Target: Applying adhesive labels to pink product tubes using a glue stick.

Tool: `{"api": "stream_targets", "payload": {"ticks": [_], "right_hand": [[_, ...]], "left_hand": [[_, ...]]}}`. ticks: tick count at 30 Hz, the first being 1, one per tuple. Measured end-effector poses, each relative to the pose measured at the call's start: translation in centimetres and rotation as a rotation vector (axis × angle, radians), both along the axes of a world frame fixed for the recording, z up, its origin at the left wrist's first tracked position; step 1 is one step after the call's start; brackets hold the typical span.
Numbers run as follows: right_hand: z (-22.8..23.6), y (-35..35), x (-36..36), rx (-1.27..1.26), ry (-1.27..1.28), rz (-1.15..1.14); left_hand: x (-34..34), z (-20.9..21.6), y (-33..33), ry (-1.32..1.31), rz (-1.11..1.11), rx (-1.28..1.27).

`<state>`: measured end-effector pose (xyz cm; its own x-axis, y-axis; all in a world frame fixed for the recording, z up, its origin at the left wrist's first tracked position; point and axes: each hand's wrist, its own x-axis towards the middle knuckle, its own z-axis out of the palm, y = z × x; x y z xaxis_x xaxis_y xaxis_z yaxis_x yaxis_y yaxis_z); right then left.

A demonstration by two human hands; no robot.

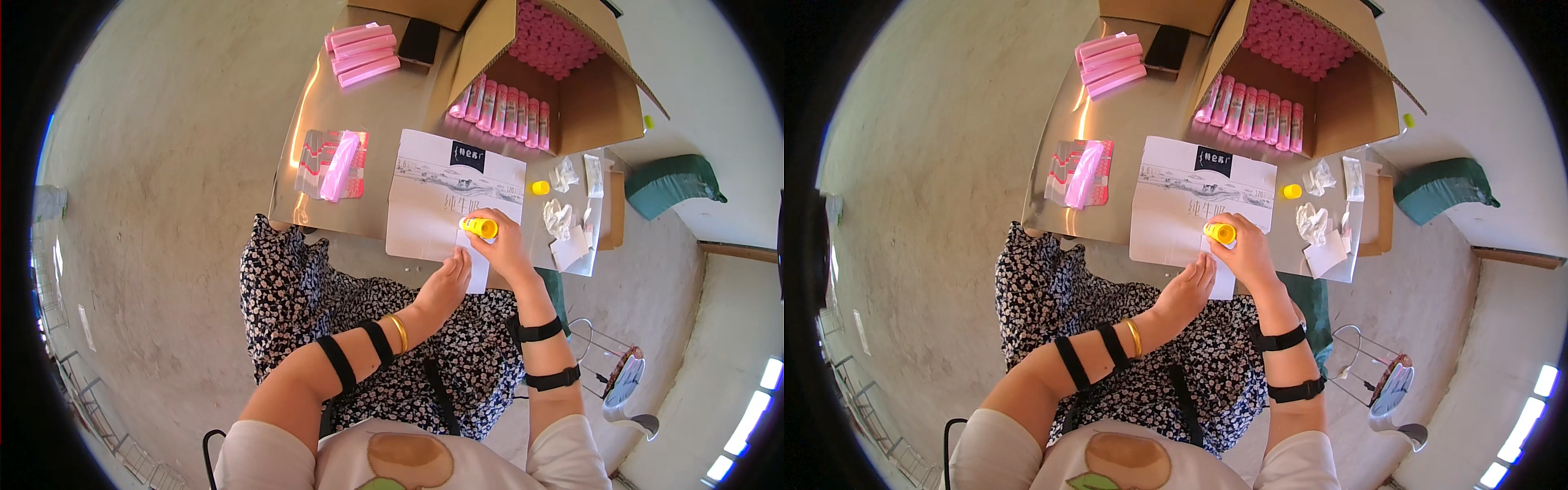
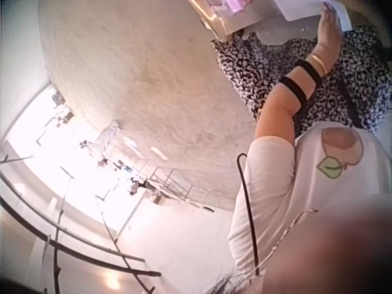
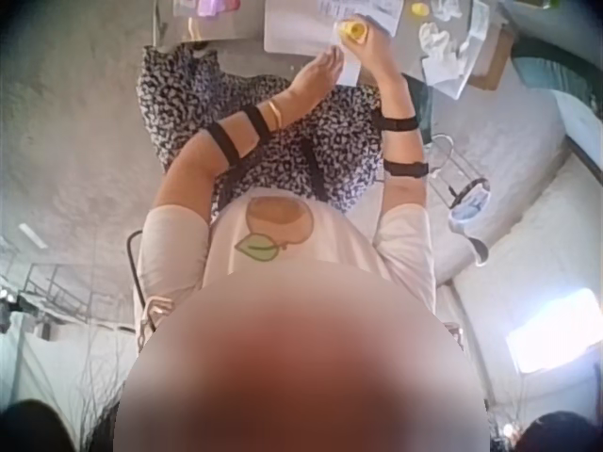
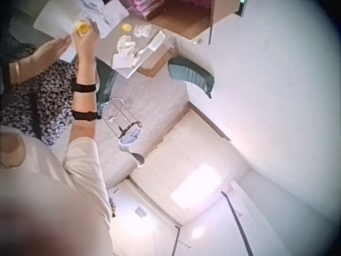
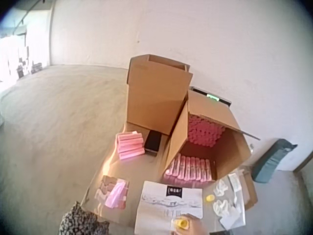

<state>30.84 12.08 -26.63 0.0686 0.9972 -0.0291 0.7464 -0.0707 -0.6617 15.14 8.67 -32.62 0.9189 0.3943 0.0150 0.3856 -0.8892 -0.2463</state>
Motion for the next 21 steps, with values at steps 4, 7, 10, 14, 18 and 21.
{"api": "stream_targets", "payload": {"ticks": [4,7,10,14,18,21], "right_hand": [[0.5,0.2,-0.6,-0.067,0.052,0.043],[0.2,0.6,-0.2,-0.050,0.038,0.011],[0.8,0.9,-0.6,-0.065,0.023,0.003],[-0.3,0.7,0.7,0.026,0.006,-0.022],[0.9,0.8,-0.6,-0.097,0.113,-0.043],[-0.5,0.5,0.2,-0.008,0.049,0.008]], "left_hand": [[-0.3,0.0,0.0,0.030,-0.010,0.000],[-0.3,0.3,0.1,0.033,-0.011,0.017],[-0.2,0.3,-0.1,0.058,-0.005,0.005],[0.2,0.6,0.0,0.065,-0.019,0.019],[-0.3,0.8,0.1,0.079,-0.009,-0.020],[0.0,0.7,0.1,0.066,-0.013,-0.025]]}}
